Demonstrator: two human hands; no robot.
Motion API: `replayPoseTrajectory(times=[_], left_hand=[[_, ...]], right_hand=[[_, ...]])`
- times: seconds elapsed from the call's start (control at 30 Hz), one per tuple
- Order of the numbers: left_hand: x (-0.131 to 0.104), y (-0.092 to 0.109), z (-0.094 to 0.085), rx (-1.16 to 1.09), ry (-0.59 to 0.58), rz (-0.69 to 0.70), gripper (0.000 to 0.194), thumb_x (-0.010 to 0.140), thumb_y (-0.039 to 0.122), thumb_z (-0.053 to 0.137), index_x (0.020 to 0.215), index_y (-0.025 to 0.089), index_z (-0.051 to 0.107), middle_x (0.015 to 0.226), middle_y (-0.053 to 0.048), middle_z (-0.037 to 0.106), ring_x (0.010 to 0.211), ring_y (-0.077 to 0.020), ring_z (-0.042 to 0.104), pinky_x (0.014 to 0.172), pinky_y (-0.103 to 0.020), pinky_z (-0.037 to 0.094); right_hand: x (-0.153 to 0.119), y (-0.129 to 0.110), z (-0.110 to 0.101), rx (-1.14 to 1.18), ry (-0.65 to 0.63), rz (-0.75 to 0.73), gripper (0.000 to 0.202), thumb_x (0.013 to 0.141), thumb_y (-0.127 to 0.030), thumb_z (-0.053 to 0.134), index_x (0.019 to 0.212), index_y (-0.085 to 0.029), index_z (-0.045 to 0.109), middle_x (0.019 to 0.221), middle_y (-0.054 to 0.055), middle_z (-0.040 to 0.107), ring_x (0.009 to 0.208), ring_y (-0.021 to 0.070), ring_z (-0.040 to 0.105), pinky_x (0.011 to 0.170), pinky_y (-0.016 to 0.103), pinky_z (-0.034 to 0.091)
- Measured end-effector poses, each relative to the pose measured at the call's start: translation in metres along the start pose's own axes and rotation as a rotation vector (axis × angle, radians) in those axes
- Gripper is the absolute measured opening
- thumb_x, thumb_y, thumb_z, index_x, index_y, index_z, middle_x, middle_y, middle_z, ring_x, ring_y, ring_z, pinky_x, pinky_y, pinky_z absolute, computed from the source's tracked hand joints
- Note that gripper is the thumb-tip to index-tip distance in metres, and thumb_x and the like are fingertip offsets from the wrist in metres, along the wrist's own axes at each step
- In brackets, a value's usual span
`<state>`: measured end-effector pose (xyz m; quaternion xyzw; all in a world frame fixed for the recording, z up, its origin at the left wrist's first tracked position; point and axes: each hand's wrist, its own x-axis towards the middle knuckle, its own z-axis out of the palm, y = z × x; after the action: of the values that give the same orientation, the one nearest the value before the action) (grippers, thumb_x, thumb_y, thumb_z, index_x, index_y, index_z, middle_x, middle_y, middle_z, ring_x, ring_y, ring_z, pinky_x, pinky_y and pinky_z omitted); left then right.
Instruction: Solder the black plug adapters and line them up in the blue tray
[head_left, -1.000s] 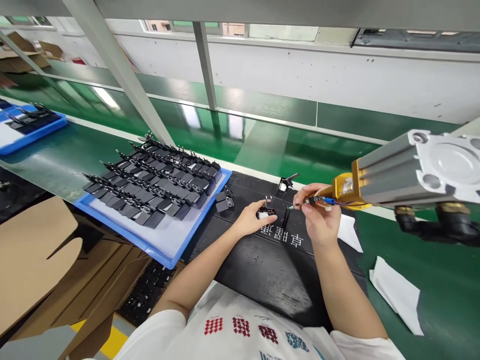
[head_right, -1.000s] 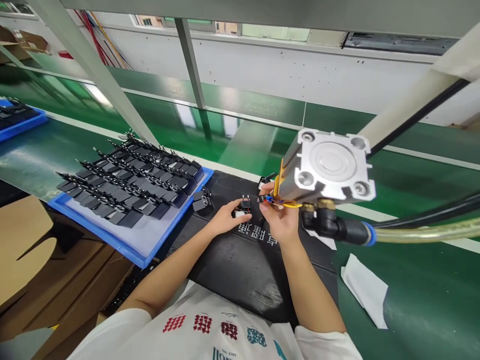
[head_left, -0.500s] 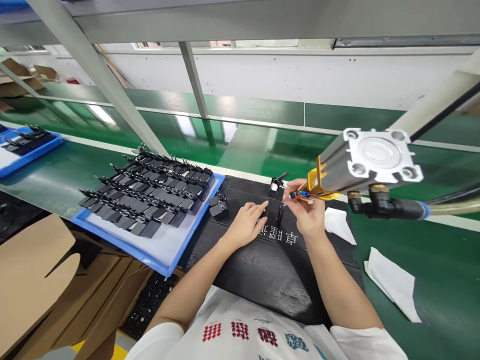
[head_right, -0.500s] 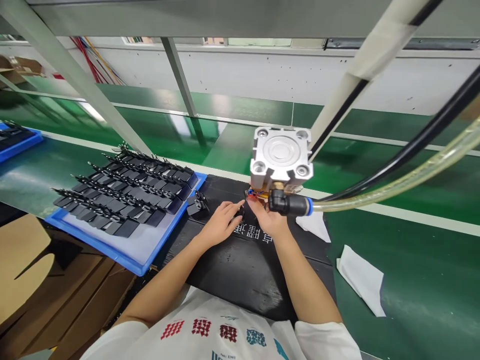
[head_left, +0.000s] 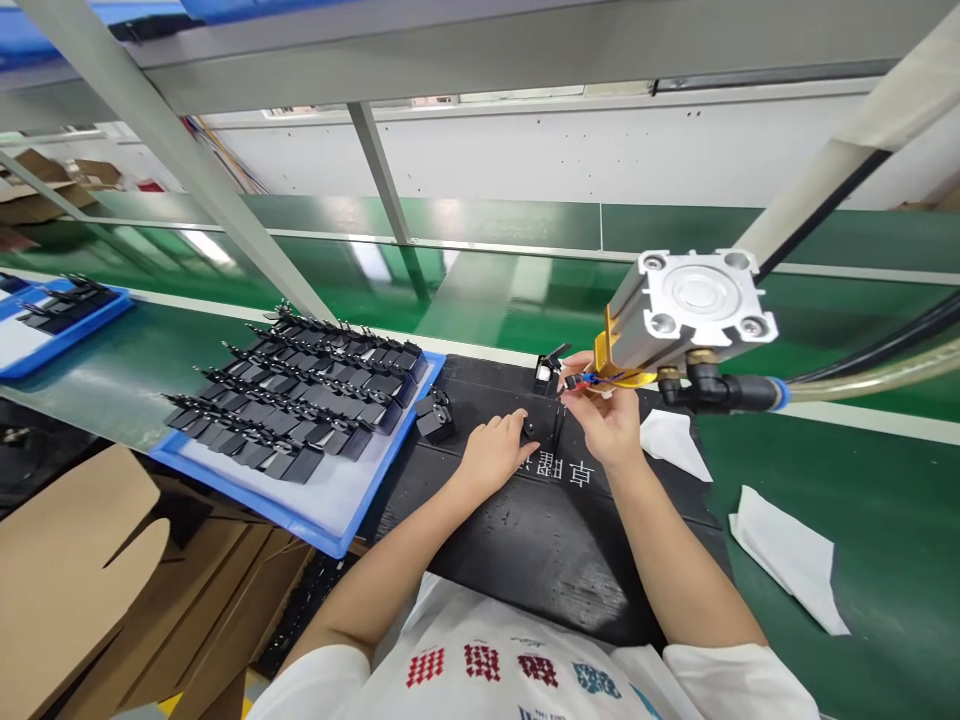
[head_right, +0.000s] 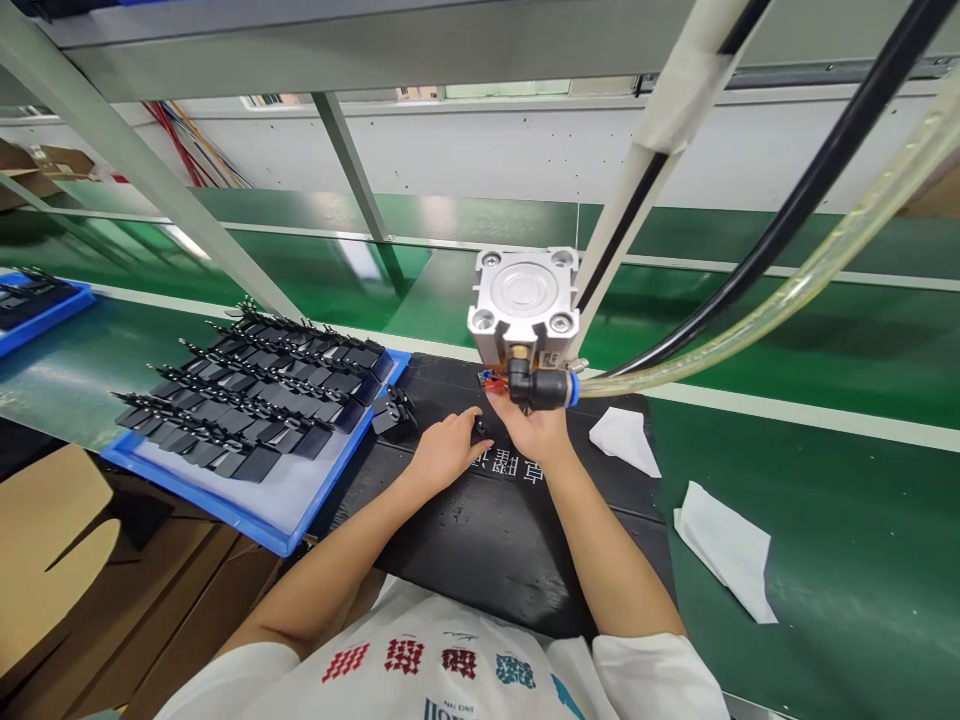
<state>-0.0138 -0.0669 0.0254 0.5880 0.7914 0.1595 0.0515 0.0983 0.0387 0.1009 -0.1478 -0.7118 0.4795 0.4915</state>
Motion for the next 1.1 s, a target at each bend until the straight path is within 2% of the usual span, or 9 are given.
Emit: replayPoseTrajectory(times=[0.13, 0.27, 0.37, 0.47, 0.57, 0.67, 0.77, 0.87, 1.1], left_hand=[[-0.003, -0.002, -0.004, 0.082, 0.016, 0.072, 0.036, 0.091, 0.033, 0.062, 0.121, 0.014, 0.058, 0.106, -0.014, 0.072, 0.103, -0.0287, 0.066, 0.092, -0.042, 0.05], [-0.016, -0.018, -0.013, 0.149, 0.195, 0.059, 0.028, 0.093, 0.029, 0.058, 0.117, 0.015, 0.064, 0.117, -0.016, 0.07, 0.132, -0.0341, 0.052, 0.117, -0.059, 0.026], [-0.029, -0.031, -0.028, 0.242, 0.28, -0.007, 0.042, 0.092, 0.033, 0.058, 0.128, 0.011, 0.059, 0.145, -0.022, 0.052, 0.146, -0.0398, 0.033, 0.119, -0.067, 0.012], [-0.037, -0.029, -0.038, 0.288, 0.39, -0.061, 0.068, 0.091, 0.04, 0.059, 0.146, 0.005, 0.039, 0.157, -0.029, 0.029, 0.15, -0.0438, 0.018, 0.118, -0.07, 0.009], [-0.026, -0.009, -0.03, 0.142, 0.504, 0.031, 0.071, 0.091, 0.04, 0.06, 0.148, 0.01, 0.033, 0.159, -0.028, 0.026, 0.152, -0.0402, 0.014, 0.12, -0.063, 0.018], [0.012, 0.013, -0.002, -0.157, 0.475, 0.145, 0.069, 0.088, 0.034, 0.064, 0.146, 0.016, 0.031, 0.157, -0.024, 0.029, 0.151, -0.0343, 0.023, 0.117, -0.053, 0.035], [0.064, 0.022, 0.024, -0.371, 0.412, 0.037, 0.079, 0.081, 0.024, 0.07, 0.146, 0.017, 0.026, 0.151, -0.023, 0.035, 0.149, -0.0364, 0.027, 0.112, -0.053, 0.042], [0.096, 0.018, 0.035, -0.445, 0.342, -0.053, 0.067, 0.084, 0.013, 0.063, 0.143, 0.018, 0.031, 0.142, -0.021, 0.046, 0.137, -0.033, 0.047, 0.105, -0.049, 0.049], [0.072, 0.007, 0.025, -0.245, 0.178, 0.003, 0.042, 0.089, 0.011, 0.049, 0.127, 0.028, 0.057, 0.156, -0.012, 0.032, 0.115, -0.03, 0.064, 0.079, -0.042, 0.061]], right_hand=[[0.002, 0.003, -0.006, 0.002, -0.022, 0.008, 0.024, 0.079, -0.046, 0.069, 0.086, -0.022, 0.067, 0.077, 0.003, 0.067, 0.065, 0.0165, 0.061, 0.059, 0.03, 0.053], [0.008, 0.006, -0.022, -0.035, -0.119, 0.027, 0.027, 0.079, -0.046, 0.07, 0.092, -0.023, 0.067, 0.078, 0.003, 0.067, 0.066, 0.0164, 0.062, 0.06, 0.029, 0.052], [0.015, 0.005, -0.036, -0.082, -0.193, 0.074, 0.033, 0.081, -0.05, 0.069, 0.098, -0.021, 0.066, 0.08, 0.005, 0.068, 0.069, 0.0177, 0.063, 0.062, 0.031, 0.052], [0.021, 0.003, -0.045, -0.139, -0.228, 0.08, 0.037, 0.083, -0.055, 0.066, 0.093, -0.019, 0.065, 0.08, 0.006, 0.067, 0.068, 0.0181, 0.061, 0.061, 0.031, 0.05], [0.024, 0.003, -0.05, -0.209, -0.233, 0.068, 0.04, 0.084, -0.058, 0.063, 0.091, -0.019, 0.065, 0.075, 0.005, 0.065, 0.063, 0.0171, 0.057, 0.057, 0.03, 0.046], [0.024, 0.004, -0.052, -0.226, -0.223, 0.065, 0.041, 0.085, -0.058, 0.062, 0.093, -0.019, 0.066, 0.073, 0.005, 0.065, 0.062, 0.0167, 0.057, 0.058, 0.03, 0.045], [0.024, 0.004, -0.053, -0.228, -0.212, 0.059, 0.038, 0.086, -0.056, 0.062, 0.094, -0.019, 0.067, 0.074, 0.005, 0.066, 0.066, 0.0176, 0.06, 0.061, 0.03, 0.047], [0.024, 0.002, -0.054, -0.253, -0.218, 0.049, 0.035, 0.087, -0.052, 0.062, 0.091, -0.018, 0.067, 0.071, 0.004, 0.065, 0.063, 0.0165, 0.058, 0.059, 0.029, 0.047], [0.028, -0.001, -0.052, -0.205, -0.197, 0.054, 0.038, 0.085, -0.054, 0.064, 0.096, -0.018, 0.067, 0.077, 0.005, 0.069, 0.065, 0.0169, 0.062, 0.058, 0.028, 0.05]])
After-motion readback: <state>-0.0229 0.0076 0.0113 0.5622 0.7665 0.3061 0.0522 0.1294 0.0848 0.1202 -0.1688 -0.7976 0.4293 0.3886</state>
